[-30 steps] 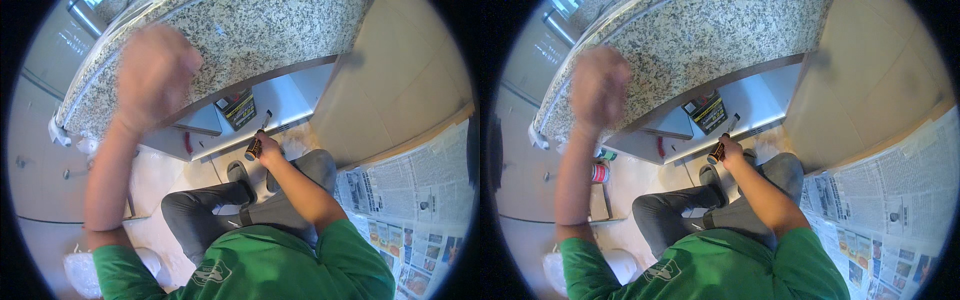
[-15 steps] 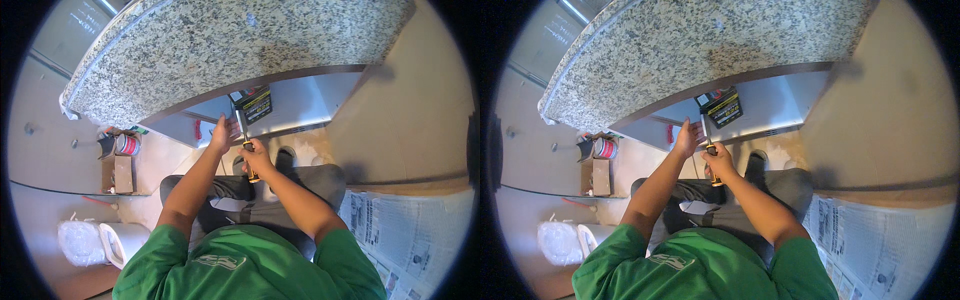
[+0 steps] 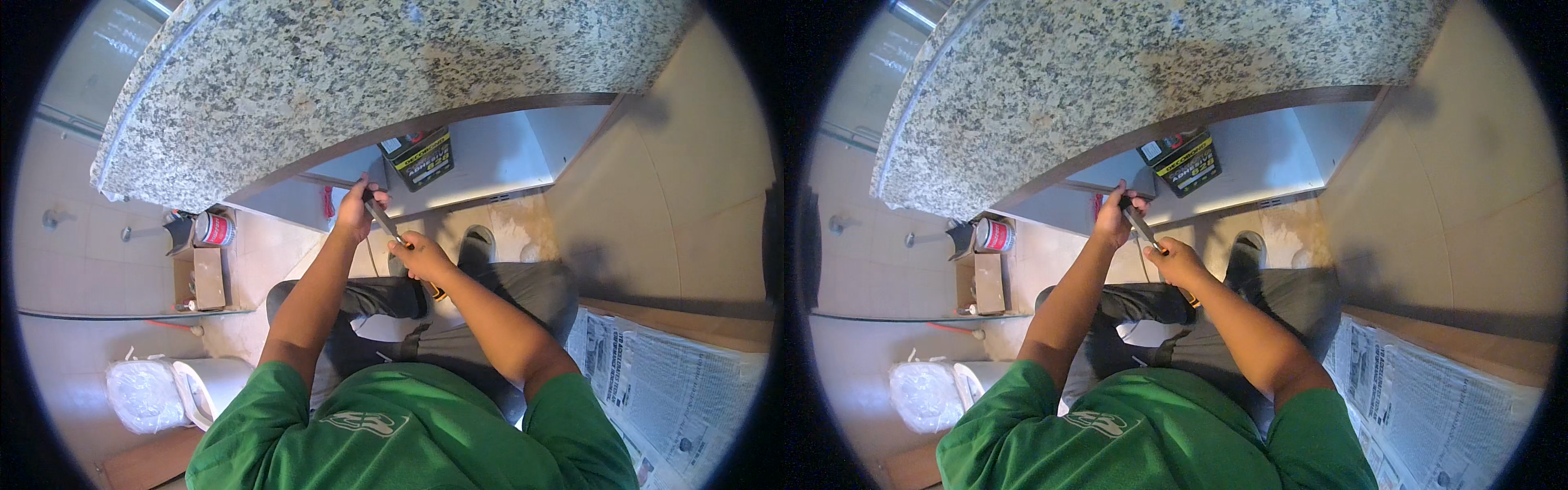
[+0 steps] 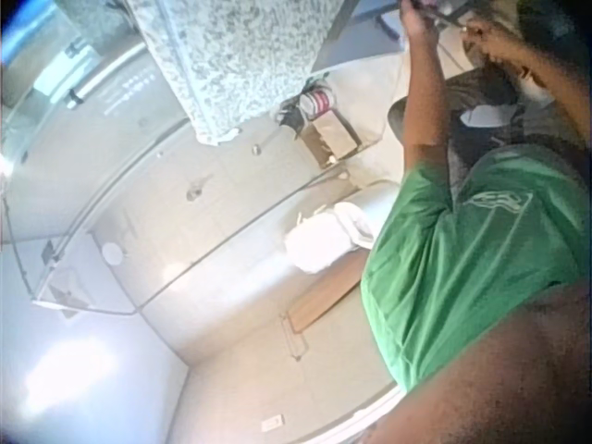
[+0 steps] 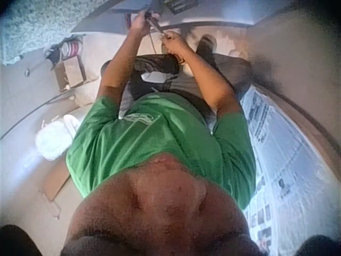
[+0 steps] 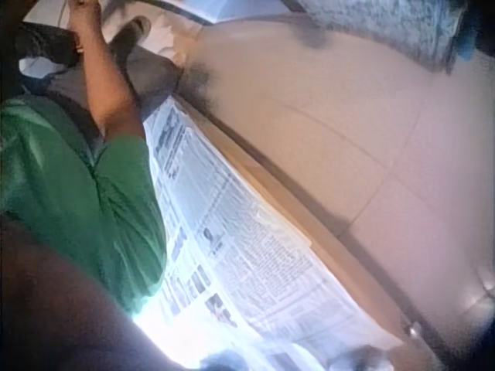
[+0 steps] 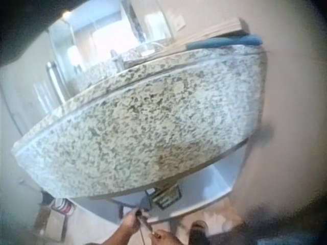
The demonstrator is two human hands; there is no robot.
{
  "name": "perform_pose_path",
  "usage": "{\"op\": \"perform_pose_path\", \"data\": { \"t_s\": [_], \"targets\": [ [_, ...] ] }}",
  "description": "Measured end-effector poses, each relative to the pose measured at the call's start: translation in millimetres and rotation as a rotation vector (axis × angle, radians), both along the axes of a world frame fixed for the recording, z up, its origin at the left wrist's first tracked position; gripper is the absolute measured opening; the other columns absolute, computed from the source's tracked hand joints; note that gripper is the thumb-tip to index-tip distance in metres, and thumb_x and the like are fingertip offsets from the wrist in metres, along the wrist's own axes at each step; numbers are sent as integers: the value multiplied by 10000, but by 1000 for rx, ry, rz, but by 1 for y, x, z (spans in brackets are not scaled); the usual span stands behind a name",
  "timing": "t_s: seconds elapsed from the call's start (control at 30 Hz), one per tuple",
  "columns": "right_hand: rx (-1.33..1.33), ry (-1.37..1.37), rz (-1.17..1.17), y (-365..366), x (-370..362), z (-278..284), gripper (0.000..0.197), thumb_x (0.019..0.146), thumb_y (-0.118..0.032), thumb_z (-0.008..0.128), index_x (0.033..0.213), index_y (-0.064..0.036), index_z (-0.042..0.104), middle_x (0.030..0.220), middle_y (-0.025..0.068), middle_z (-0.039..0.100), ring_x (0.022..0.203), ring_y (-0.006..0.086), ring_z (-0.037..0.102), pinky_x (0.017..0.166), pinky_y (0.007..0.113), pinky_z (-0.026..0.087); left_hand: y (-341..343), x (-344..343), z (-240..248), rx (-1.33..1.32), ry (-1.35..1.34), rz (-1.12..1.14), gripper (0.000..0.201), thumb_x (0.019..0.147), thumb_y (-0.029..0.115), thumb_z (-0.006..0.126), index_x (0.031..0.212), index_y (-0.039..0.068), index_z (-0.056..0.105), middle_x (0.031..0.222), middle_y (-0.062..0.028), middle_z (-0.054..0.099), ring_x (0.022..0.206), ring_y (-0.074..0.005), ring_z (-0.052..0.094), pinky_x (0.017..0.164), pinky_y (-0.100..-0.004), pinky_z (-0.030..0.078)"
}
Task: The person sands the edge of a granite countertop with a sanding block and then uses a screwdriver to tighten screws under the vanity. The person works while sitting on the floor.
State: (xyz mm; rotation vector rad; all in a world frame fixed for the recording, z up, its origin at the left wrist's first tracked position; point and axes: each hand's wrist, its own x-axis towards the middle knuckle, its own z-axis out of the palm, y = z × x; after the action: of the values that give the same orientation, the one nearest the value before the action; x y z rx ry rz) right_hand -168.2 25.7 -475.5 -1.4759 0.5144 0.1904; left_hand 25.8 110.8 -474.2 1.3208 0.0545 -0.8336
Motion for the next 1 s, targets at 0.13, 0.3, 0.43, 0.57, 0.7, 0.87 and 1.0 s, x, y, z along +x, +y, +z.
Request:
{"op": "perform_pose_path", "data": {
  "t_s": [0.13, 0.3, 0.43, 0.57, 0.7, 0.87, 1.0],
  "targets": [
    [-30, -16, -39, 0, 0, -7, 365, 996, -416, 620, 943, -55, 618, 605, 54, 584, 487, 170, 578, 482, 347, 463, -3, -9, -2, 27, 8, -8, 333, 1030, 376, 551, 859, 90, 547, 674, -120, 652, 797, -304, 688, 784, -429, 516],
    [-19, -20, 2, -2, 2, 0, 373, 1002, -415, 611, 941, -48, 628, 614, 48, 571, 476, 162, 570, 469, 334, 459, 10, 1, -4, 17, -97, -84, 297, 1032, 330, 543, 858, 91, 535, 714, -169, 691, 830, -326, 705, 803, -445, 525],
    [-49, -37, 17, -6, 2, -2, 370, 1003, -413, 612, 964, -47, 645, 630, 43, 560, 461, 148, 566, 451, 317, 457, 11, -2, 6, 41, -102, -79, 278, 1038, 299, 522, 851, 93, 524, 751, -195, 703, 860, -353, 699, 866, -463, 513],
    [-254, -95, 23, -4, 3, -11, 365, 988, -409, 627, 956, -46, 652, 636, 63, 577, 481, 156, 581, 495, 340, 477, 17, 10, -1, -65, -160, 79, 266, 1044, 301, 509, 850, 119, 507, 761, -176, 717, 839, -330, 690, 837, -441, 510],
    [-325, -96, -71, -3, 0, -35, 363, 982, -409, 627, 959, -48, 650, 696, 89, 613, 567, 207, 618, 571, 375, 500, 32, 46, 1, 52, -116, 125, 273, 1037, 346, 534, 878, 123, 519, 706, -124, 691, 780, -291, 718, 778, -393, 507],
    [22, 77, -246, -16, 2, -2, 345, 995, -392, 625, 990, -48, 603, 736, 92, 620, 566, 204, 641, 509, 350, 498, 49, 86, -17, 215, -110, -35, 312, 1022, 381, 499, 874, 115, 568, 763, -115, 667, 739, -263, 707, 745, -405, 508],
    [300, -103, -502, -11, 20, 0, 314, 1012, -355, 621, 958, -56, 543, 651, 27, 520, 480, 148, 569, 435, 292, 463, 33, 119, -61, 673, -915, -214, 422, 1031, 413, 448, 974, 44, 647, 1001, -243, 682, 931, -406, 678, 852, -491, 506]
  ]
}}
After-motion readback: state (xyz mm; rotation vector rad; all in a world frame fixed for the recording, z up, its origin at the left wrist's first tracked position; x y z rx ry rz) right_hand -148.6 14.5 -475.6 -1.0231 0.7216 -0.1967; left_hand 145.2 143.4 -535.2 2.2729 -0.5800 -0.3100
